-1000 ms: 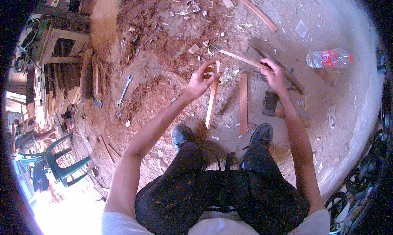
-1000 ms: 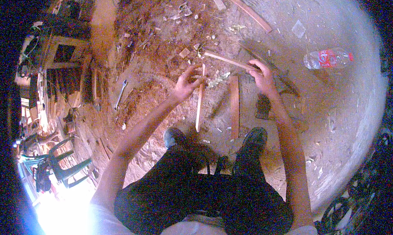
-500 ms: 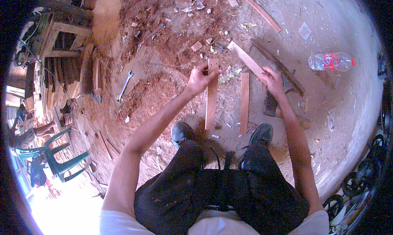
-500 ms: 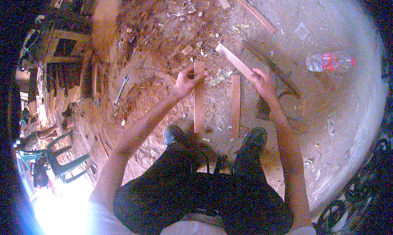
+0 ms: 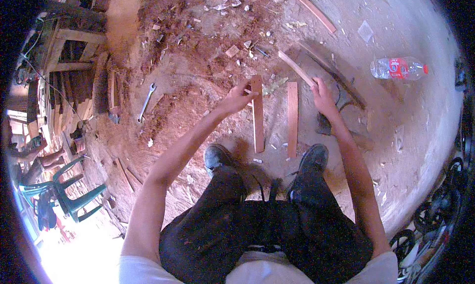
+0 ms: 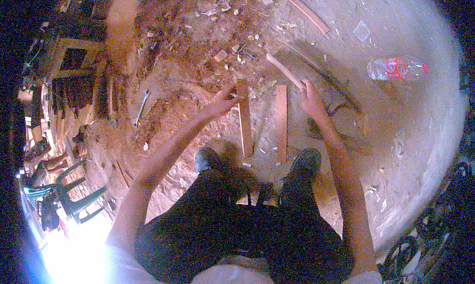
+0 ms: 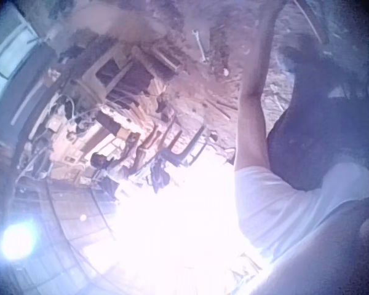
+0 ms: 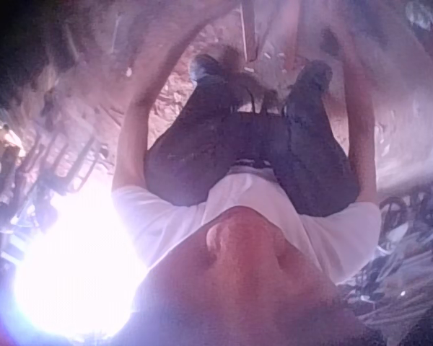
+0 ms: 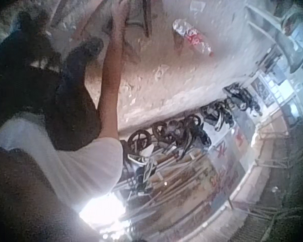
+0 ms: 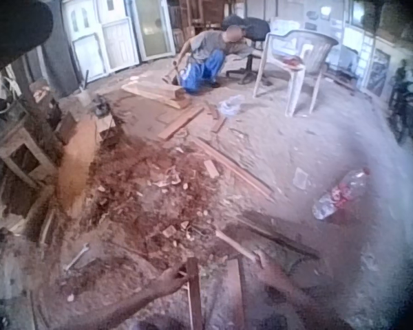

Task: The person assembles pieces of wood into a rectangular frame by hand, aligning the joints and pressing them together.

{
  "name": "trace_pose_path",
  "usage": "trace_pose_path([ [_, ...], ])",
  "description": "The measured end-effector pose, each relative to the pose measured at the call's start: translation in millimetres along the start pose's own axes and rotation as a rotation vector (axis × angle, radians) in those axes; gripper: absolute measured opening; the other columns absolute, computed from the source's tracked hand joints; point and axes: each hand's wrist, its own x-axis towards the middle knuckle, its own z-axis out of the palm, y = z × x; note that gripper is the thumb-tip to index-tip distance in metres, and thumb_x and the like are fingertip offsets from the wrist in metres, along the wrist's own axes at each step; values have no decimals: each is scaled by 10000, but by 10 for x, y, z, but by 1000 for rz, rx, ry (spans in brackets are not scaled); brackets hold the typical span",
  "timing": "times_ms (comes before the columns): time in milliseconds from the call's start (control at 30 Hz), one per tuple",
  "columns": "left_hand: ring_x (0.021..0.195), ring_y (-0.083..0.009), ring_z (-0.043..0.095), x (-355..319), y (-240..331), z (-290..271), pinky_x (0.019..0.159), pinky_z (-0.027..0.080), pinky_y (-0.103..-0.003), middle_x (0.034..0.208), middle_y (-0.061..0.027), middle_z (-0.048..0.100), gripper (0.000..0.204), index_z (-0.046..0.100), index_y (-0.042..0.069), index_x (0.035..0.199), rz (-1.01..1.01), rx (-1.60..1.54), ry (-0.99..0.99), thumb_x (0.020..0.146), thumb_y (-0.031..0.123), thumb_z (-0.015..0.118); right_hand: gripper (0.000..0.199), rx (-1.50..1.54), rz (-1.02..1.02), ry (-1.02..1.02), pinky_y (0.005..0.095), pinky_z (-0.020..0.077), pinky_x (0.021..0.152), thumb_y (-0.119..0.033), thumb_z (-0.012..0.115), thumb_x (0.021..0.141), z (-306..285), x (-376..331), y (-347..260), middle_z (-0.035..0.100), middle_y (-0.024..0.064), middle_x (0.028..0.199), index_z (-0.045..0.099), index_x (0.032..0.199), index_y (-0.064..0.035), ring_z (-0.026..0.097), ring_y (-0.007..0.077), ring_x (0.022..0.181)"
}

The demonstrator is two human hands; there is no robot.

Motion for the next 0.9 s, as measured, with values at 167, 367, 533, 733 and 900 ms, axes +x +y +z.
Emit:
trace_pose_path([
  [167, 917, -230, 622, -60, -6, -93, 727, 549, -347, 1087, -173, 587, 572, 349, 101, 1349, 66, -66, 11, 855, 139, 634, 424, -274, -186, 139, 461, 400, 906, -171, 556, 866, -1, -18, -194, 527, 215, 1170, 445, 1258, -55, 496, 381, 1084],
  [367, 891, -210, 618, -54, 193, -36, 709, 553, -340, 1084, -166, 573, 605, 323, 123, 1373, 137, -135, -18, 847, 53, 613, 521, -208, -305, -45, 449, 385, 966, -212, 613, 832, 88, -194, -362, 473, 219, 1216, 430, 1296, -61, 457, 404, 1131],
  [533, 909, -207, 610, -67, 265, -45, 735, 542, -332, 1108, -150, 565, 588, 332, 109, 1363, 129, -144, -28, 844, 27, 597, 662, -224, -213, -171, 464, 410, 952, -250, 675, 790, 337, -289, -528, 388, 267, 1274, 373, 1352, -73, 436, 437, 1162],
  [733, 1002, -217, 577, -77, 183, -101, 815, 518, -360, 1184, -124, 533, 652, 295, 144, 1397, 117, -253, -75, 836, 9, 599, 782, -173, -209, -29, 476, 414, 959, -216, 752, 711, 512, -222, -465, 365, 279, 1276, 329, 1356, -82, 427, 449, 1176],
  [900, 968, -203, 569, -87, 193, -82, 808, 514, -346, 1142, -117, 515, 620, 308, 152, 1375, 31, -355, -79, 838, -21, 565, 771, -48, -163, -43, 481, 419, 939, -150, 749, 676, 477, -147, -443, 397, 259, 1258, 351, 1334, -86, 460, 435, 1130],
])
